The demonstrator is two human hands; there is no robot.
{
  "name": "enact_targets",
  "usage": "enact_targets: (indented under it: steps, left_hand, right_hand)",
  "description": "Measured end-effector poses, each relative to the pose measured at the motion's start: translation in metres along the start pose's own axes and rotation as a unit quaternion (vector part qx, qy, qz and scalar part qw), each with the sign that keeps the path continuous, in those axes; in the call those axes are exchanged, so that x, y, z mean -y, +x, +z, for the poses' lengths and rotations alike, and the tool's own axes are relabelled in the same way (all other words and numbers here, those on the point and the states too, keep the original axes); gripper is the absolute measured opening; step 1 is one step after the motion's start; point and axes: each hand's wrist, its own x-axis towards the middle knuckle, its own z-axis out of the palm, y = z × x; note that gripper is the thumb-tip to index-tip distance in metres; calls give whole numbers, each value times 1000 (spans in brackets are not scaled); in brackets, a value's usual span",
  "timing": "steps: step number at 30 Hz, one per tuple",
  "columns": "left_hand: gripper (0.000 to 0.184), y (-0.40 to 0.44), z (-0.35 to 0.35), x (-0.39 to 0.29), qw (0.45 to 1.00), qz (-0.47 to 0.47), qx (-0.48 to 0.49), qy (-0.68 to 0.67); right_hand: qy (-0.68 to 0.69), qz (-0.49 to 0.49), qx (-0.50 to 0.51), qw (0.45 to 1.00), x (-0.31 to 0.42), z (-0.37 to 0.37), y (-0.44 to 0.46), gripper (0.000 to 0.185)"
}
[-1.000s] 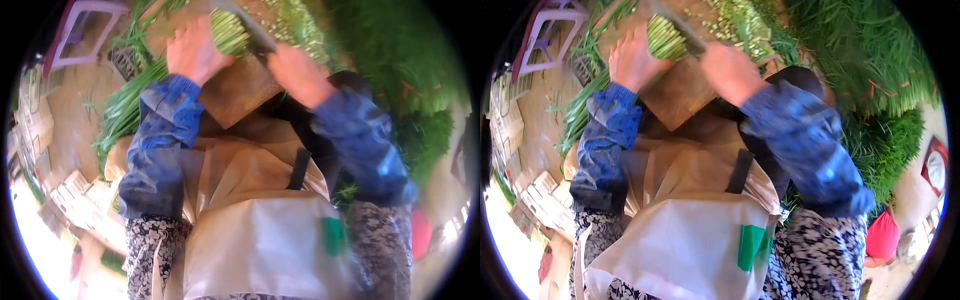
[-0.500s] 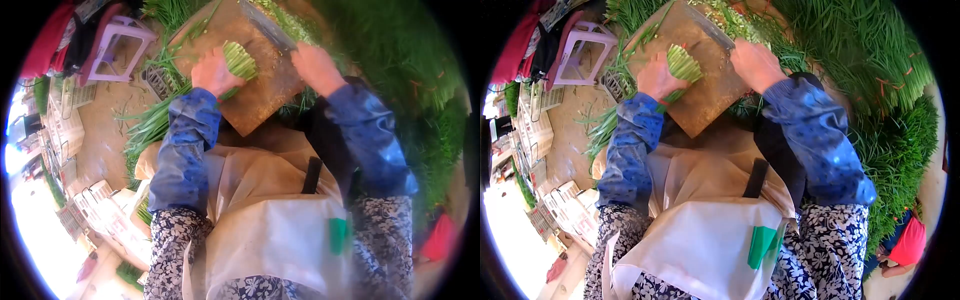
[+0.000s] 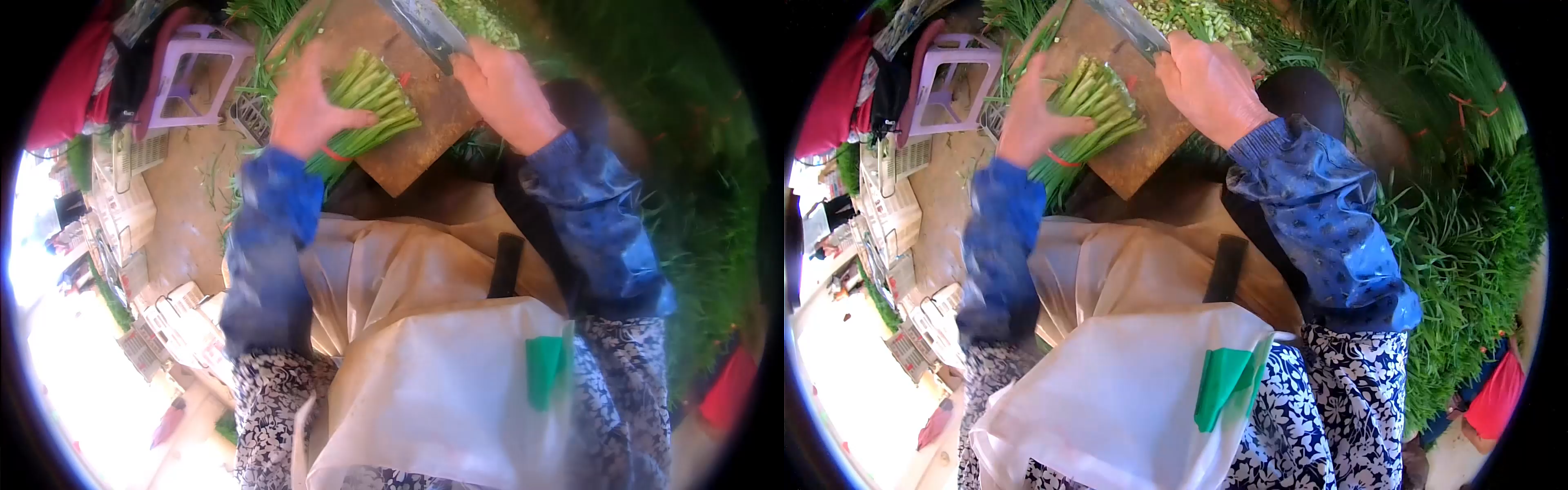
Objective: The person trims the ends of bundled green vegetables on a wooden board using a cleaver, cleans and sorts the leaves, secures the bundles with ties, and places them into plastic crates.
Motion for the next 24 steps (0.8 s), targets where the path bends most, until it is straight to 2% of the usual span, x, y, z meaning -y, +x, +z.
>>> enact_targets:
  steps: [1, 2, 3, 5, 6, 7, 8, 9, 10, 11, 13, 14, 15, 17, 18, 19, 21, 24]
  left_hand:
    - [108, -18, 1, -6, 967, 68, -203, 135]
    - [113, -39, 12, -17, 948, 87, -242, 187]
    - [113, -41, 27, -13, 949, 84, -237, 190]
    - [113, -49, 48, -8, 935, 59, -187, 295]
    - [110, -42, 47, -4, 944, -5, -162, 287]
    - [110, -29, 32, 3, 943, -4, -164, 290]
    - [107, -17, 6, 20, 991, 3, -31, 130]
    - [104, -2, -15, 40, 994, 12, 102, -35]
    - [104, 17, -20, 66, 963, -4, 196, -184]
    - [104, 22, -28, 55, 964, -1, 195, -182]
    - [110, 29, -42, 34, 982, 26, 167, -85]
    - [111, 23, -28, 36, 995, 93, 38, -7]
    - [111, 24, -16, 33, 995, 92, 41, -8]
    - [103, 21, 5, 34, 995, -7, -29, 92]
    - [93, 24, 7, 34, 993, -7, -32, 113]
    - [93, 23, 9, 35, 993, -11, -34, 112]
    - [83, 28, 7, 33, 990, -47, 16, 130]
    - [76, 22, -1, 21, 991, -48, -1, 126]
  right_hand:
    - [12, 1, -17, 1000, 0, -1, 0, 24]
    - [16, 6, -21, 1000, -1, -1, 1, 24]
    - [26, 9, -33, 999, -2, 1, 1, 24]
    - [45, 9, -34, 998, 0, 5, 0, 24]
    - [55, 16, -28, 998, -1, 3, 1, 24]
    - [62, 21, -23, 998, -3, 1, 3, 24]
    - [56, 14, -19, 998, -4, -1, 2, 24]
    - [56, 11, -21, 998, -5, 1, 2, 24]
    - [53, -1, -21, 998, -7, 4, 0, 23]
    - [50, -11, -22, 998, -8, 5, 0, 23]
    - [42, -8, -12, 999, -7, 3, -1, 22]
    - [34, -1, 5, 999, -6, 4, -2, 22]
    - [26, 8, 24, 999, -3, 1, -3, 22]
    - [36, 2, 43, 998, 0, 8, 0, 22]
    - [31, 28, 64, 997, 3, 9, 3, 21]
    - [29, 54, 90, 994, 6, 13, 3, 21]
    - [9, 41, 105, 994, 10, 23, 6, 21]
    - [-18, 46, 136, 990, 29, 16, 7, 21]
